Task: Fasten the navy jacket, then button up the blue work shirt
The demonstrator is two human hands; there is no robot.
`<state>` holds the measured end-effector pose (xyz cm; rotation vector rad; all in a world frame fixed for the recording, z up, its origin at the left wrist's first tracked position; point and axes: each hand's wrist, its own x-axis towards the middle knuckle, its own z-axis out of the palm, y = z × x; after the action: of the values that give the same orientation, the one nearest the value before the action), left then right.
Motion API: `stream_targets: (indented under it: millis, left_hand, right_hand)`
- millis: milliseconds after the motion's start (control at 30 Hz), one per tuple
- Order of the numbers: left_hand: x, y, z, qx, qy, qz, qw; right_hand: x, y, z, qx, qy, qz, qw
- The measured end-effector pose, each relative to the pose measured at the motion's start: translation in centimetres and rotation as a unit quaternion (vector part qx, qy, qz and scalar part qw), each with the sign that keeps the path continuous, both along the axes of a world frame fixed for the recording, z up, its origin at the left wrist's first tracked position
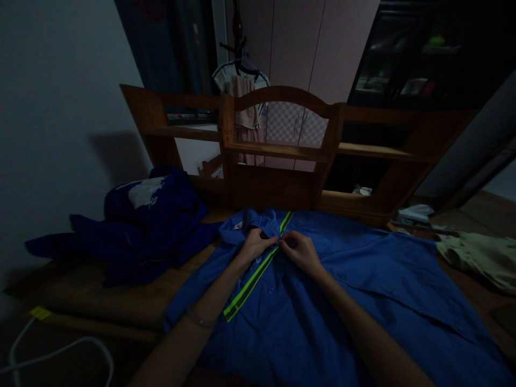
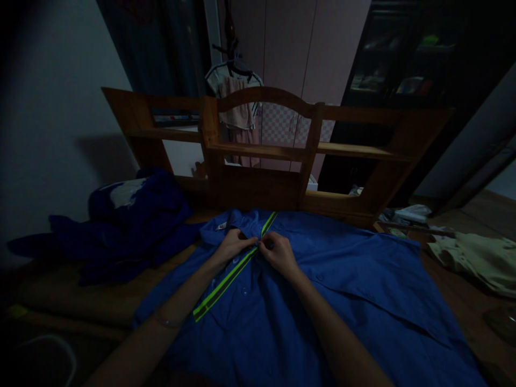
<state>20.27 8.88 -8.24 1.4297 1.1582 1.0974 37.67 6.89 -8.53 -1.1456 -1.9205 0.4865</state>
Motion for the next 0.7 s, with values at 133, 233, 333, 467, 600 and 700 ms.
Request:
stream_targets:
  millis: [133,233,333,467,600,700]
  left_hand:
    - [0.08,-0.31,0.49,-0.017,-0.003,-0.001,1.000]
    - [0.01,-0.39,0.63,-0.030,0.002,-0.006,1.000]
    - [-0.09,-0.38,0.63,-0.038,0.004,-0.011,0.999]
    - [-0.19,-0.41,0.55,-0.040,0.004,-0.021,0.999]
    - [-0.19,-0.54,0.59,-0.027,-0.005,-0.046,0.999]
    - [-0.21,-0.60,0.61,-0.013,-0.005,-0.058,0.998]
  right_hand:
    - [-0.12,0.06,0.02,-0.013,0.019,-0.029,0.999]
    - [-0.07,0.24,-0.14,-0.048,0.041,-0.015,0.998]
    - [-0.07,0.19,-0.28,-0.056,0.037,0.011,0.998]
    - [-0.02,0.00,-0.23,-0.027,0.005,0.029,0.999]
    - [0.24,0.01,-0.24,-0.023,-0.011,0.039,0.999]
    - [0.35,0.05,-0.32,-0.022,-0.016,0.040,0.999]
